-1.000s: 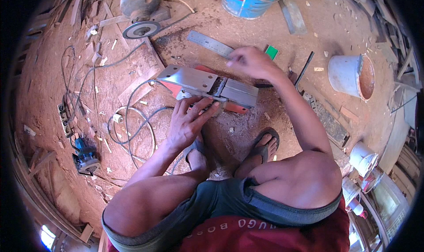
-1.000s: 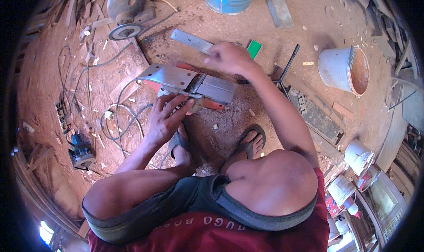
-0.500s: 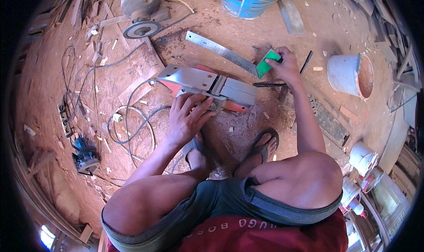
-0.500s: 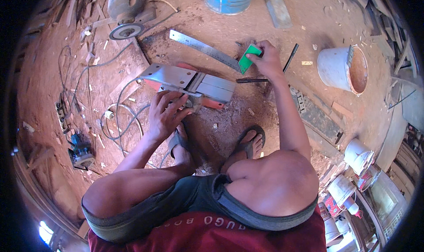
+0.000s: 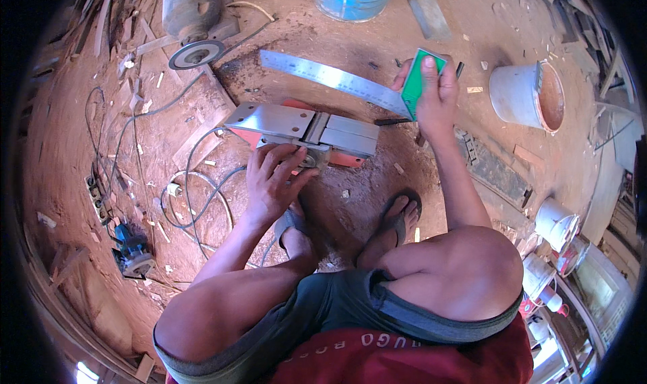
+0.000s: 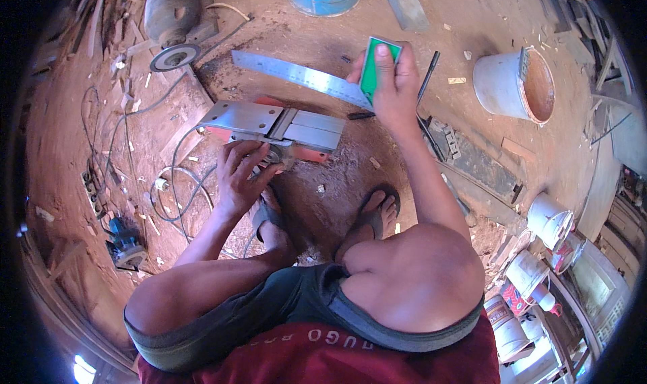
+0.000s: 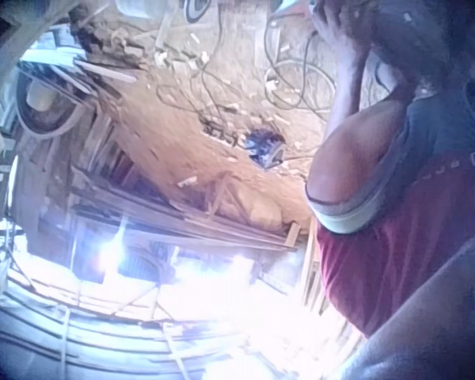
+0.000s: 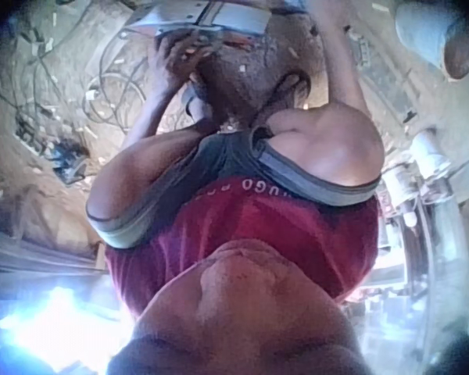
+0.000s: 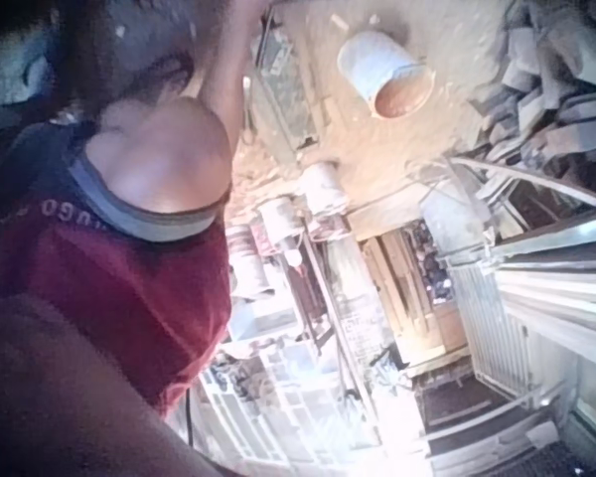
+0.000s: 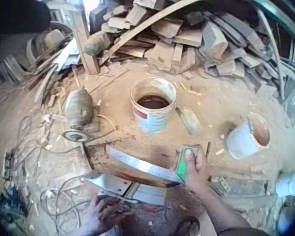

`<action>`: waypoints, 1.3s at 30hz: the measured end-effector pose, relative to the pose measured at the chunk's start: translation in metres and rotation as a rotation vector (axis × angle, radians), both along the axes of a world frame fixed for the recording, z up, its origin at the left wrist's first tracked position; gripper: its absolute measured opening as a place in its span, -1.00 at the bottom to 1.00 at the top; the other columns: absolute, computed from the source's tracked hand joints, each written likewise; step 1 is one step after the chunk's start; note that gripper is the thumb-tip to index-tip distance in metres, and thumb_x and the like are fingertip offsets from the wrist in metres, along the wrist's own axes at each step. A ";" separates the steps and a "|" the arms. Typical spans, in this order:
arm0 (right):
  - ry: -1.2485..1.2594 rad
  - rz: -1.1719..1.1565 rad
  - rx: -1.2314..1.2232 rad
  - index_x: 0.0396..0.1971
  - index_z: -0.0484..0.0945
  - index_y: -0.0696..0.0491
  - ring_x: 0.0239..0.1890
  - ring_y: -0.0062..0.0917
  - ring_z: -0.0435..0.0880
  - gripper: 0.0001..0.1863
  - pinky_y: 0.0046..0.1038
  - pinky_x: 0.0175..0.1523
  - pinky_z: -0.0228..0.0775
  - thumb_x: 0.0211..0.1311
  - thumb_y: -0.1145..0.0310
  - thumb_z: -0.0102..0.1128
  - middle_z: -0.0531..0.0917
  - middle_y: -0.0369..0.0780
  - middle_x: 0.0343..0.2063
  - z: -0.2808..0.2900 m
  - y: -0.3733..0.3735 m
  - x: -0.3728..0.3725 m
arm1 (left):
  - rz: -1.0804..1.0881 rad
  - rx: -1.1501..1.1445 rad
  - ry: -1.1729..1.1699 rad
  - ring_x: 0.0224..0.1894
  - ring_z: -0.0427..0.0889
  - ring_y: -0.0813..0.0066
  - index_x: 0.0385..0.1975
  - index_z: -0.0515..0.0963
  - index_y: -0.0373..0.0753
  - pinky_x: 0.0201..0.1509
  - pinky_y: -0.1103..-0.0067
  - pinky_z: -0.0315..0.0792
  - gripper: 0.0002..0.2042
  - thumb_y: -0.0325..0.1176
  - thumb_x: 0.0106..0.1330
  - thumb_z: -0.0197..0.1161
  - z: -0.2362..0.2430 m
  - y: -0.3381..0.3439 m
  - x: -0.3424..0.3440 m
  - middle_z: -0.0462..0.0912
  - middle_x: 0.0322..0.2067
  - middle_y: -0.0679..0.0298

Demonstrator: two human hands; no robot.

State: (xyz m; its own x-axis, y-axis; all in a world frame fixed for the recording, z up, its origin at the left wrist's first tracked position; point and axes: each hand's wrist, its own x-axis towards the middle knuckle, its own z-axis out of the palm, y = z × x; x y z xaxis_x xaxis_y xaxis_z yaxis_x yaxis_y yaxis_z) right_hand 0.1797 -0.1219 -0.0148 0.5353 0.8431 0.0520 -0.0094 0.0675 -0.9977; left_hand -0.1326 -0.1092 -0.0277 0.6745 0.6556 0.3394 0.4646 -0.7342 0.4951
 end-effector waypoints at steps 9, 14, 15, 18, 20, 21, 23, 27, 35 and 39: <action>0.296 0.038 0.019 -0.18 0.32 0.09 -0.53 -0.56 0.61 -0.73 -0.47 -0.39 0.51 0.61 0.17 -0.12 0.61 -0.18 -0.47 -0.010 0.000 -0.028 | 0.029 -0.015 0.038 -0.02 0.56 0.21 -0.01 0.64 -0.13 0.00 0.33 0.48 -0.49 -0.27 -0.03 0.59 0.004 -0.003 0.000 0.61 -0.07 0.30; 0.202 0.122 0.025 -0.18 0.30 0.09 -0.54 -0.59 0.57 -0.75 -0.49 -0.40 0.46 0.62 0.19 -0.12 0.58 -0.21 -0.50 0.007 -0.007 -0.045 | 0.015 -0.021 0.018 -0.01 0.56 0.21 0.00 0.64 -0.12 0.02 0.32 0.47 -0.50 -0.26 -0.01 0.58 0.001 -0.001 -0.001 0.62 -0.05 0.31; 0.191 0.132 0.014 -0.18 0.30 0.09 -0.54 -0.59 0.57 -0.75 -0.50 -0.40 0.45 0.62 0.20 -0.12 0.57 -0.21 -0.50 0.008 -0.007 -0.046 | 0.015 -0.024 0.017 -0.01 0.56 0.21 0.00 0.64 -0.12 0.02 0.32 0.47 -0.50 -0.26 0.00 0.57 0.002 -0.001 -0.001 0.62 -0.05 0.32; 0.161 0.163 0.036 -0.18 0.30 0.09 -0.55 -0.60 0.56 -0.75 -0.50 -0.40 0.45 0.62 0.20 -0.13 0.57 -0.21 -0.50 0.004 -0.007 -0.047 | 0.026 -0.022 0.000 -0.01 0.56 0.21 0.01 0.64 -0.11 0.01 0.32 0.46 -0.49 -0.24 -0.01 0.57 -0.002 -0.002 -0.002 0.62 -0.05 0.33; 0.158 0.174 0.044 -0.19 0.29 0.09 -0.54 -0.61 0.56 -0.75 -0.51 -0.40 0.44 0.62 0.20 -0.13 0.58 -0.22 -0.49 0.003 -0.008 -0.047 | 0.026 -0.016 0.007 -0.01 0.56 0.21 0.01 0.63 -0.10 0.00 0.32 0.46 -0.49 -0.23 0.00 0.57 -0.002 -0.002 -0.003 0.62 -0.05 0.33; 0.156 0.178 0.048 -0.19 0.29 0.09 -0.54 -0.61 0.56 -0.75 -0.51 -0.41 0.44 0.62 0.20 -0.13 0.58 -0.22 -0.49 0.003 -0.008 -0.047 | 0.025 -0.014 0.010 -0.01 0.56 0.21 0.02 0.63 -0.10 0.00 0.32 0.46 -0.49 -0.23 0.00 0.57 -0.001 -0.002 -0.003 0.62 -0.05 0.33; 0.163 0.181 0.044 -0.20 0.29 0.09 -0.54 -0.61 0.56 -0.74 -0.51 -0.41 0.44 0.62 0.19 -0.12 0.58 -0.22 -0.49 0.003 -0.007 -0.051 | 0.018 -0.006 0.008 -0.01 0.56 0.21 0.02 0.63 -0.10 -0.01 0.32 0.46 -0.49 -0.22 0.00 0.57 -0.002 -0.002 -0.004 0.62 -0.05 0.33; 0.146 0.177 0.046 -0.22 0.28 0.08 -0.53 -0.62 0.57 -0.74 -0.52 -0.41 0.44 0.62 0.18 -0.12 0.58 -0.22 -0.48 0.000 -0.010 -0.052 | 0.008 -0.007 0.003 -0.02 0.56 0.21 0.02 0.63 -0.10 -0.02 0.32 0.46 -0.50 -0.22 0.01 0.56 -0.002 -0.001 -0.004 0.62 -0.05 0.33; 0.164 0.185 0.062 -0.22 0.27 0.08 -0.53 -0.63 0.57 -0.74 -0.52 -0.40 0.44 0.62 0.19 -0.12 0.58 -0.22 -0.48 -0.007 -0.013 -0.054 | 0.009 -0.012 0.008 -0.03 0.56 0.22 0.01 0.63 -0.10 -0.02 0.33 0.46 -0.51 -0.22 0.02 0.56 -0.001 -0.001 -0.004 0.62 -0.06 0.32; 0.170 0.181 0.050 -0.21 0.27 0.09 -0.52 -0.63 0.57 -0.74 -0.51 -0.38 0.44 0.62 0.19 -0.12 0.58 -0.22 -0.48 -0.002 -0.017 -0.057 | 0.006 0.006 0.014 -0.03 0.56 0.23 0.01 0.63 -0.10 -0.02 0.33 0.46 -0.50 -0.22 0.01 0.56 -0.001 0.000 -0.003 0.62 -0.05 0.33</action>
